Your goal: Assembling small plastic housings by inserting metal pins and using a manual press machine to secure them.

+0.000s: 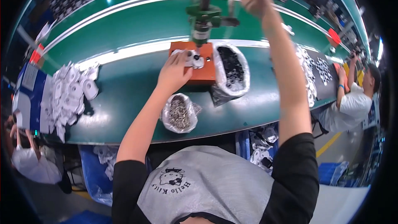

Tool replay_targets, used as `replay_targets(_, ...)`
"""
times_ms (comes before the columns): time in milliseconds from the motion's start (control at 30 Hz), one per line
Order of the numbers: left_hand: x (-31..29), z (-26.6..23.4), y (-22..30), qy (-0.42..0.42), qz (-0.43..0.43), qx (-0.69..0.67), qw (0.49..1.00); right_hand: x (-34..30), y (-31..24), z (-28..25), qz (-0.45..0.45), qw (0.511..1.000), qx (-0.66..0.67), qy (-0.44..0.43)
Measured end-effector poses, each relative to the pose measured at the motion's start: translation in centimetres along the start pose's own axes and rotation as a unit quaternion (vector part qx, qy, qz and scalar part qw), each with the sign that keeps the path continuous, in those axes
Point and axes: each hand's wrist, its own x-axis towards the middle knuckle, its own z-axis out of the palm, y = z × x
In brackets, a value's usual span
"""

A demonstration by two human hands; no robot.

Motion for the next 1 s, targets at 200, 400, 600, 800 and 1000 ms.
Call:
replay_targets(200, 0.0, 0.0, -0.3, -0.037, -0.084, -0.043, 0.995, -8.3, 10.2, -3.2, -0.059, 0.960, -0.192, 0.197)
replay_targets(400, 2.8, 0.2, -2.7, -0.103, -0.016, -0.017, 0.994, -26.9, 13.0, -12.9, 0.070, 0.504, -0.768, 0.388)
replay_targets(600, 5.0, -2.5, -1.5, -0.159, 0.025, -0.033, 0.986, -32.8, 13.5, -13.8, 0.224, 0.494, -0.726, 0.422)
replay_targets(800, 6.3, -5.8, 0.8, -0.218, -0.021, 0.128, 0.967, -30.5, 12.9, -15.8, 0.231, 0.477, -0.715, 0.456)
replay_targets(1000, 2.5, -7.9, -0.7, -0.175, -0.072, 0.031, 0.981, -31.0, 13.2, -16.4, 0.188, 0.503, -0.709, 0.457)
